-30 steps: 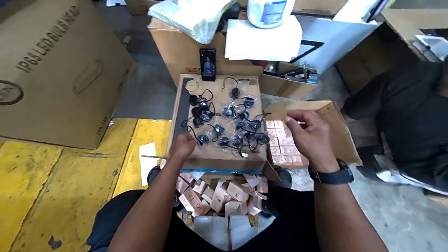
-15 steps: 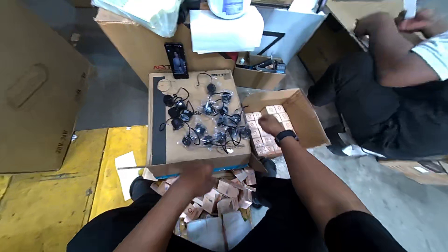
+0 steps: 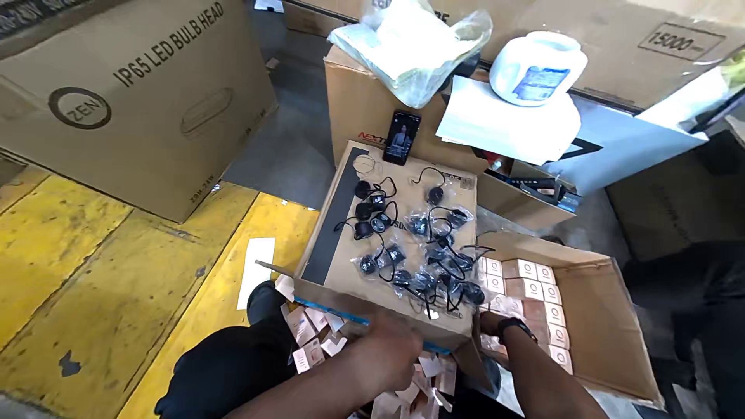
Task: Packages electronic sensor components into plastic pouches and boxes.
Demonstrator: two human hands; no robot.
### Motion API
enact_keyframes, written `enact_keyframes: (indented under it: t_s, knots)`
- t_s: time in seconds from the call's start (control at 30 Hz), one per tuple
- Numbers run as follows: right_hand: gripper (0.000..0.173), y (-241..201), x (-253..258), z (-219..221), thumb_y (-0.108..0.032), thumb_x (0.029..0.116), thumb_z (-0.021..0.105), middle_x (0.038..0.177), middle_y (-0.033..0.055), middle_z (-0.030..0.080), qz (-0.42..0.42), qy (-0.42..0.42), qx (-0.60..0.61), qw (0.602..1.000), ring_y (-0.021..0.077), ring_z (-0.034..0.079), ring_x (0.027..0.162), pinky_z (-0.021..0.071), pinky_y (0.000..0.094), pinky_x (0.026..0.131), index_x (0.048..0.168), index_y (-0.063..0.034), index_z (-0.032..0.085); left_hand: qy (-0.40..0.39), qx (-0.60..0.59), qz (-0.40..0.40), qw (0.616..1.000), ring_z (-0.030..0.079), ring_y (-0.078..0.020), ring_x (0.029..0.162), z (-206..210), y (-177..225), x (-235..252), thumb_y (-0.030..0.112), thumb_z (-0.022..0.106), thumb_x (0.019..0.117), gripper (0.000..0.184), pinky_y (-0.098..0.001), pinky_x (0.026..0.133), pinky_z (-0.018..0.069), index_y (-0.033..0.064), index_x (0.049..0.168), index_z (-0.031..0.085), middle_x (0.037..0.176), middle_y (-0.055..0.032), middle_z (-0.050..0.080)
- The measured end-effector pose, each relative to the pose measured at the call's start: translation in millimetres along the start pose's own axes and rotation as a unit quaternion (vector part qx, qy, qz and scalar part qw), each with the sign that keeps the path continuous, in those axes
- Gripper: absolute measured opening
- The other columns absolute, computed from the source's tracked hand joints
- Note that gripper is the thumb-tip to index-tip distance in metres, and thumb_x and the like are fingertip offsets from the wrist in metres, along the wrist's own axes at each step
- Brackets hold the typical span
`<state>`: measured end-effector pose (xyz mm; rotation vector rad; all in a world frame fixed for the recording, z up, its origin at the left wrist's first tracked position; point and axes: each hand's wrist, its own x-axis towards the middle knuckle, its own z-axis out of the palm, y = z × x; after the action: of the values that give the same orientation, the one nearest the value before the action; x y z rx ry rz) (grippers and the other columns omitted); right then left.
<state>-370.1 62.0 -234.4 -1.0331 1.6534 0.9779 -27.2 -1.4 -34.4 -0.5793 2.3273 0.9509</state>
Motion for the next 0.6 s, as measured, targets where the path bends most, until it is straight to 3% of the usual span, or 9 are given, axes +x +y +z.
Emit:
enact_keyframes:
  t_s: [0.1,0.23,0.27,0.33,0.4,0.5,0.53,0.6]
  knots:
    - [0.046,-11.5,-11.3,5.4,-0.026,0.1075,0.05,0.141,0.0299,0.055,0.009,-0.046,-0.013,0.999,0.0413,0.053,0.133,0.0388,0.0573,0.111,0.135,0.0102,0.057,-0.004,-0.002,0.001,1.0,0.06,-0.0429,0.12,-1.9,-1.6,-0.1,0.026,0.067,0.0962,0.042,-0.0634,0.104,0.041,0.0023,0.13,0.06,0.121,-0.0233,0.066]
    - [0.045,-10.9,-9.3,9.3,-0.025,0.1063,0.052,0.139,0.0293,0.057,0.026,-0.039,0.002,0.999,0.0403,0.056,0.13,0.0404,0.0557,0.109,0.132,0.0108,0.059,0.0,0.001,-0.002,1.0,0.059,-0.0436,0.121,-4.3,-2.5,-0.2,0.026,0.067,0.0959,0.043,-0.0637,0.101,0.0424,0.0023,0.131,0.059,0.123,-0.0236,0.065]
    - [0.045,-9.1,-12.5,7.6,-0.026,0.1056,0.054,0.139,0.0289,0.057,0.045,-0.021,0.03,0.998,0.0395,0.056,0.13,0.0404,0.0545,0.11,0.131,0.0111,0.059,0.003,0.003,-0.005,1.0,0.059,-0.0433,0.121,-3.9,-2.9,-0.1,0.026,0.067,0.0954,0.043,-0.0635,0.101,0.0427,0.0029,0.131,0.059,0.123,-0.0231,0.066]
    - [0.051,2.0,-19.9,5.0,-0.029,0.1003,0.062,0.138,0.0304,0.058,0.095,0.092,0.169,0.977,0.0405,0.055,0.133,0.0409,0.0548,0.112,0.13,0.0123,0.06,0.008,0.003,-0.011,1.0,0.059,-0.0428,0.121,-2.8,-3.7,-1.2,0.025,0.068,0.0943,0.042,-0.0635,0.099,0.0433,0.004,0.13,0.06,0.123,-0.0219,0.066]
    - [0.05,18.9,-32.2,-2.8,-0.028,0.0949,0.069,0.132,0.0339,0.06,0.117,0.262,0.304,0.909,0.0461,0.055,0.13,0.0424,0.0621,0.109,0.125,0.0124,0.063,0.011,0.002,-0.012,1.0,0.06,-0.0431,0.118,-3.7,-4.3,-2.8,0.025,0.069,0.0938,0.041,-0.0643,0.097,0.0441,0.0037,0.128,0.061,0.12,-0.0219,0.067]
    - [0.049,35.8,-75.0,-42.6,-0.034,0.0996,0.063,0.121,0.0334,0.065,0.105,0.449,0.471,0.752,0.0457,0.062,0.118,0.0459,0.0644,0.102,0.115,0.0125,0.067,0.036,-0.004,-0.004,0.999,0.06,-0.0434,0.118,-10.9,-3.3,-7.2,0.027,0.067,0.0959,0.042,-0.0645,0.097,0.0437,0.0037,0.13,0.06,0.121,-0.0229,0.066]
    - [0.049,37.9,-92.5,-58.0,-0.035,0.1014,0.06,0.114,0.0292,0.067,0.087,0.483,0.539,0.684,0.0395,0.066,0.107,0.0506,0.0584,0.096,0.115,0.0119,0.066,0.059,-0.01,0.002,0.998,0.06,-0.0436,0.118,-13.8,-3.3,-9.5,0.027,0.066,0.0973,0.041,-0.0646,0.098,0.0432,0.0034,0.13,0.06,0.121,-0.0233,0.065]
    - [0.043,30.5,-132.1,-82.7,-0.039,0.1063,0.05,0.087,0.0099,0.065,0.005,0.502,0.675,0.54,0.0176,0.064,0.072,0.0556,0.0372,0.069,0.108,0.0018,0.064,0.128,-0.023,0.02,0.991,0.061,-0.0423,0.118,-18.0,-4.9,-12.1,0.028,0.063,0.0985,0.039,-0.0638,0.099,0.0438,0.0046,0.13,0.061,0.12,-0.0218,0.067]
